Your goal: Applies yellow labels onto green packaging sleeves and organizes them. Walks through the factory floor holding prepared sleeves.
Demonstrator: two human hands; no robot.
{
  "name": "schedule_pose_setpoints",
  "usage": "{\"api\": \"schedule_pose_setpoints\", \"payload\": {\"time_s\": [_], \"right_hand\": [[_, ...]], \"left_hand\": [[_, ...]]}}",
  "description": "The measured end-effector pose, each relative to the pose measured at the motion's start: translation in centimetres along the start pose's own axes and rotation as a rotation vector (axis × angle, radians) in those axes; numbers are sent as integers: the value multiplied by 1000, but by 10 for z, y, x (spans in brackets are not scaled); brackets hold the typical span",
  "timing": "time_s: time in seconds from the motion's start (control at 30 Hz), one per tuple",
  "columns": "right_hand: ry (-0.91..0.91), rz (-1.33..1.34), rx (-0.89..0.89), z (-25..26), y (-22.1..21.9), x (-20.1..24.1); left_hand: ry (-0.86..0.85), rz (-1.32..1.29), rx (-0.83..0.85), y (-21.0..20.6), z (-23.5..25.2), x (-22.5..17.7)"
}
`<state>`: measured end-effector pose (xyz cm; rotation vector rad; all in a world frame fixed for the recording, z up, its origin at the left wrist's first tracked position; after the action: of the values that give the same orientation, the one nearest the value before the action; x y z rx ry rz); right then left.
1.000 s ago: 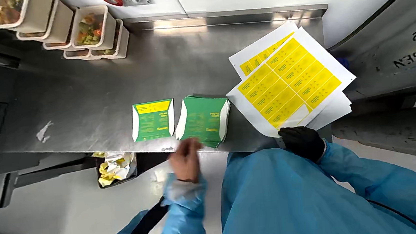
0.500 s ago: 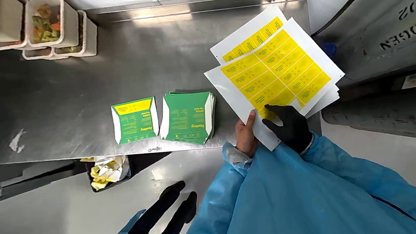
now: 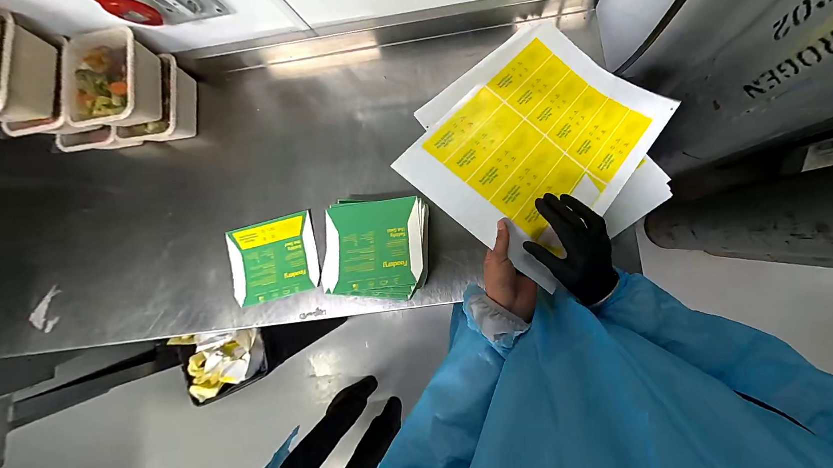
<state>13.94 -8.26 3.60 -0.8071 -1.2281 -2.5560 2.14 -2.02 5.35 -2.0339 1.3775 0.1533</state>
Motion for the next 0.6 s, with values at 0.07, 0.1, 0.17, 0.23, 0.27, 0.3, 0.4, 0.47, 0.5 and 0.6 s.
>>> {"api": "schedule_pose_setpoints", "payload": {"time_s": [0.07, 0.1, 0.17, 0.23, 0.27, 0.3, 0.4, 0.47, 0.5, 0.6], "right_hand": [[-29, 33, 37, -1, -4, -6], [-50, 61, 33, 1, -3, -6], [-45, 90, 7, 3, 1, -2], [-11, 91, -20, 6, 3, -2], [-13, 107, -19, 8, 3, -2], [-38, 141, -20, 10, 4, -2], [-183, 205, -35, 17, 10, 6], [-233, 220, -51, 19, 15, 10], [-236, 219, -61, 20, 16, 11], [-225, 234, -79, 23, 18, 10]], "left_hand": [[-41, 51, -24, -1, -1, -1], [-56, 76, -13, -2, -2, -2], [-55, 90, 28, -3, -4, -4], [-58, 97, 51, -5, -6, -6], [-78, 114, 55, -6, -7, -6], [-108, 134, 54, -7, -6, -6], [-172, 205, 55, -6, -5, -4], [-188, 253, 70, -5, -3, -2], [-205, 274, 74, -6, -2, -1], [-289, 343, 62, -9, 1, -4]]}}
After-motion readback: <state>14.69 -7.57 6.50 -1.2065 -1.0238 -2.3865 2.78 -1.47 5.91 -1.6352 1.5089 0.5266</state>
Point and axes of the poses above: each hand's wrist, its own z-axis towards the middle knuckle, its own y-axis out of the back of the hand, x = y × z, the point moved 2 cm from there along z, towards the middle knuckle, and after that the axes turned 8 degrees about -x, right-handed, at the moved point
